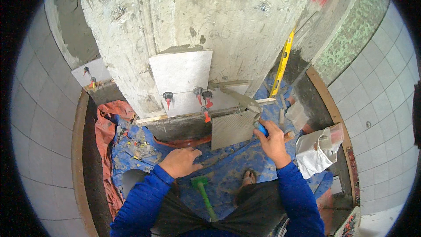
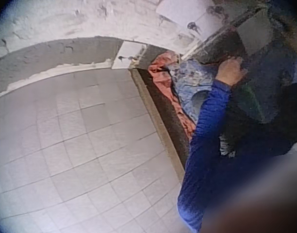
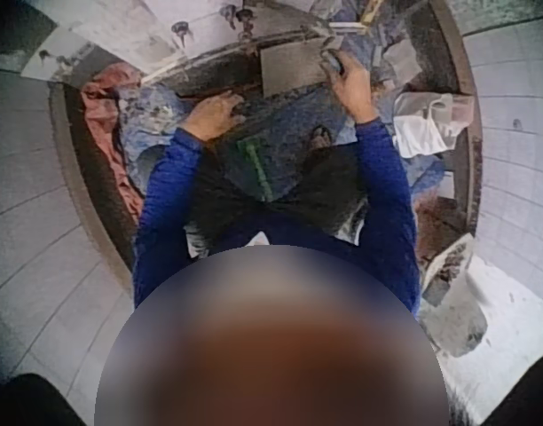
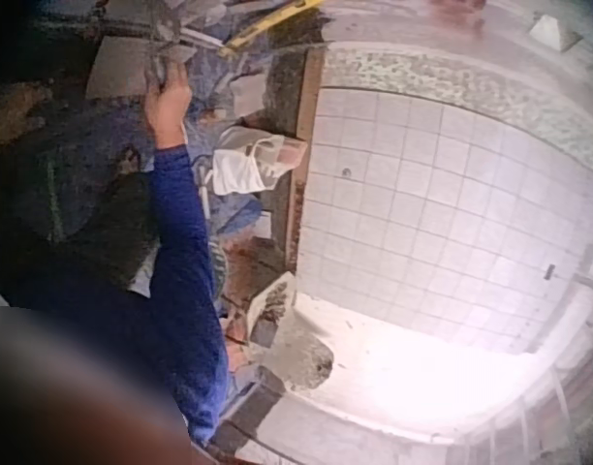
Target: The person installs white ceramic tiles on a wall using tile leveling clips and a rubber mallet. They apply cement mortar with a trowel, position the tiles, and tap them into place. The person also uses a level to check alignment and spreads mortar between tiles.
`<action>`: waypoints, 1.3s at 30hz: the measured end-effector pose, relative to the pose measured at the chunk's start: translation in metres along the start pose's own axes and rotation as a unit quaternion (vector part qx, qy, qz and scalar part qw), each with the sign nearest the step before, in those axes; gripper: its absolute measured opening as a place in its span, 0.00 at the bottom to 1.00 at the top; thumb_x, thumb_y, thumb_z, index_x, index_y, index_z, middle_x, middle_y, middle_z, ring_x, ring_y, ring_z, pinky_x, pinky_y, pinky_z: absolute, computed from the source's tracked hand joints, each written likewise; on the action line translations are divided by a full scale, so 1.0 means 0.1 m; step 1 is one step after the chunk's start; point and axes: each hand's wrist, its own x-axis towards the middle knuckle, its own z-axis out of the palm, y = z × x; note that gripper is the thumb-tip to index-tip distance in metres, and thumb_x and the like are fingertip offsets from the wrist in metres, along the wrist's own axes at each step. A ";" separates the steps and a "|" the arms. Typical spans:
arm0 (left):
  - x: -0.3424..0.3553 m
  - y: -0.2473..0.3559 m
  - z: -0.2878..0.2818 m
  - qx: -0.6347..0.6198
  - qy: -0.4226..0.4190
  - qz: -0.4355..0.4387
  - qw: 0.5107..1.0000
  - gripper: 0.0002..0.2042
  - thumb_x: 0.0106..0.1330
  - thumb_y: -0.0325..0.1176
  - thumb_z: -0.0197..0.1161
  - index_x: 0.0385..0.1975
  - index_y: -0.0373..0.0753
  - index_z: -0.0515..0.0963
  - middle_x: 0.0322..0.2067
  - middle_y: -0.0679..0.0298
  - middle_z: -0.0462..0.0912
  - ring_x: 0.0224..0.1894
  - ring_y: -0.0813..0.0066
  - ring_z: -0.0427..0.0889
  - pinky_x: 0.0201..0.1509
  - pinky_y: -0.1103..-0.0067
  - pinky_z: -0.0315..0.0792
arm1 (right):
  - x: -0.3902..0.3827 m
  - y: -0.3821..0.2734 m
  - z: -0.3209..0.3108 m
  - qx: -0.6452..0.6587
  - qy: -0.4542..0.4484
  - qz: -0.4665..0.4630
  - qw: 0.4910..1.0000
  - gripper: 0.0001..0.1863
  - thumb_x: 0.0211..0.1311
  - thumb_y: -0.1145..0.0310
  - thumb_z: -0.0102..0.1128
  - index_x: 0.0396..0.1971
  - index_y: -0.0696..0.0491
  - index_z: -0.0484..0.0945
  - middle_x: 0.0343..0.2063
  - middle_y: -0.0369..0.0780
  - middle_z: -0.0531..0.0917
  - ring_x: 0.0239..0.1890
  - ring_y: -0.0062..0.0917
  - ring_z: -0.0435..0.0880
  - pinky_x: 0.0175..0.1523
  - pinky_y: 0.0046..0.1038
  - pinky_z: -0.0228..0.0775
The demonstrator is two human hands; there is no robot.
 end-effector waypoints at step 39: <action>0.03 0.04 -0.13 -0.027 0.037 0.014 0.999 0.24 0.66 0.47 0.68 0.56 0.38 0.79 0.50 0.46 0.83 0.51 0.43 0.84 0.57 0.58 0.78 | 2.07 -1.03 -0.95 -0.380 -0.260 -0.222 0.860 0.15 0.67 0.58 0.64 0.46 0.51 0.88 0.33 0.49 0.88 0.39 0.49 0.88 0.45 0.47 0.81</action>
